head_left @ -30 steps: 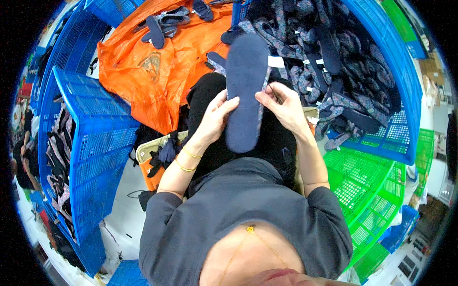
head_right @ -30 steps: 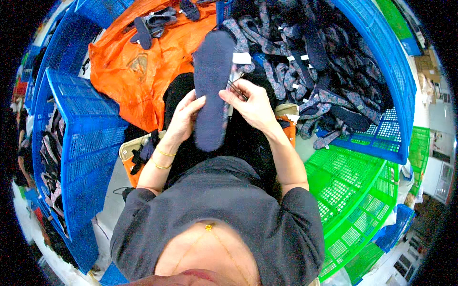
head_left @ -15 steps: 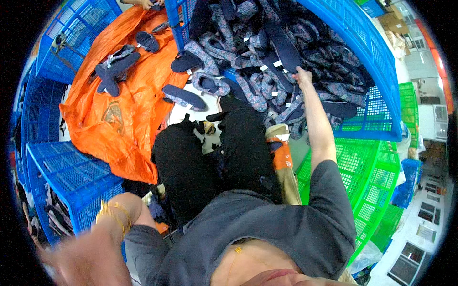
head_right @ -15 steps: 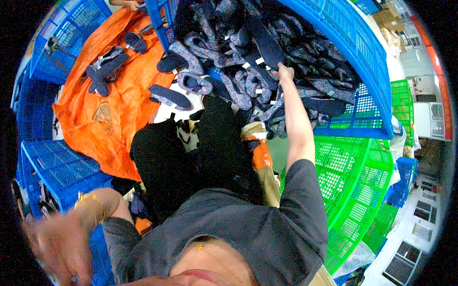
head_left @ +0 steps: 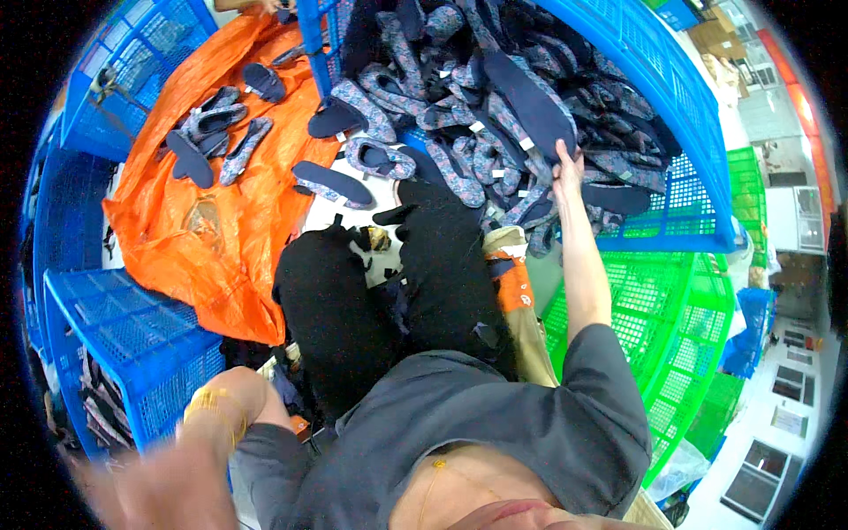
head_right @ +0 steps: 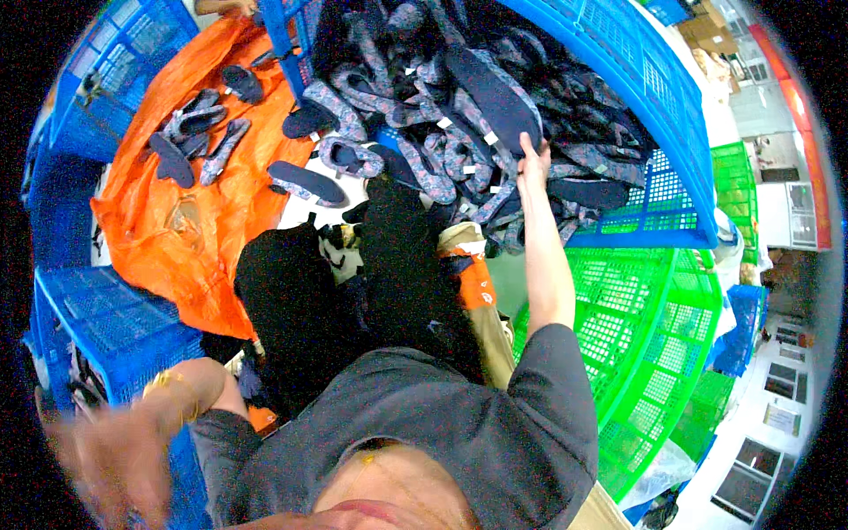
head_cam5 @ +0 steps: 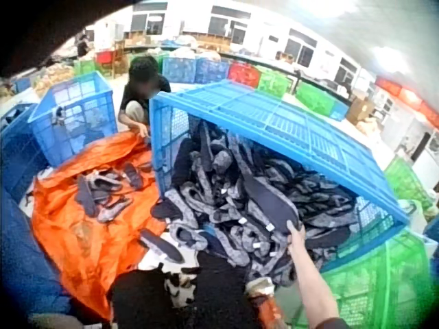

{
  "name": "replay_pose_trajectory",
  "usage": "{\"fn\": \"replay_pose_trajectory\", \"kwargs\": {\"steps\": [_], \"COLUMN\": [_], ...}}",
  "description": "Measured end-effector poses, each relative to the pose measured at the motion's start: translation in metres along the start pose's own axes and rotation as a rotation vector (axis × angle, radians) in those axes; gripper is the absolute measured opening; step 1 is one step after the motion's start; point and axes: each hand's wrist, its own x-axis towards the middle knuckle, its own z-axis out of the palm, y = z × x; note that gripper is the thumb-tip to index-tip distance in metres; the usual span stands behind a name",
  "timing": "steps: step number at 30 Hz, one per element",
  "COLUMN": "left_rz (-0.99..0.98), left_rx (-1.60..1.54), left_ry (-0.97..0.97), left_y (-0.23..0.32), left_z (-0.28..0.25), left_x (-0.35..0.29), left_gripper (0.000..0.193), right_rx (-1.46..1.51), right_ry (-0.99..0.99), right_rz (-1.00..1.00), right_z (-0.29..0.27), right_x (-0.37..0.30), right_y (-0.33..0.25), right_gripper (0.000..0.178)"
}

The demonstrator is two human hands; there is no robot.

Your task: The person sits on a low stool in a warehouse, handling floral-patterned slippers. They pick up slippers from a blue crate, inspect them, and place them into a large orange sack. The person also moves a blue crate to access more slippers and continues the sorting process.

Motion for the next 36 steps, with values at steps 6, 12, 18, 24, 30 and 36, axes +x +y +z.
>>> {"fn": "replay_pose_trajectory", "kwargs": {"steps": [6, 12, 18, 24, 30, 36], "left_rz": [-1.59, -1.528, -1.476, -1.466, -1.37, -1.013], "left_rx": [-0.065, -0.086, 0.175, 0.332, 0.435, 0.491], "left_ry": [-0.237, -0.186, -0.253, -0.505, -0.627, -0.857], "left_y": [-0.088, -0.068, -0.031, -0.022, -0.009, 0.03], "left_z": [0.004, 0.019, 0.005, -0.001, -0.003, -0.008], "left_x": [-0.12, -0.163, -0.158, -0.176, -0.183, -0.199], "left_gripper": [0.059, 0.048, 0.037, 0.031, 0.037, 0.044], "right_rx": [0.26, -0.15, -0.39, -0.215, -0.117, -0.064], "right_ry": [-0.578, -0.821, -0.913, -1.177, -1.041, -0.976], "right_rz": [0.042, 0.053, -0.228, -0.189, -0.456, -0.034], "right_z": [0.036, 0.09, 0.143, 0.155, 0.164, 0.125], "right_x": [-0.089, -0.147, -0.188, -0.278, -0.316, -0.305], "right_y": [-0.036, -0.051, -0.095, -0.104, -0.089, -0.075], "right_gripper": [0.024, 0.05, 0.04, 0.044, 0.014, 0.014]}}
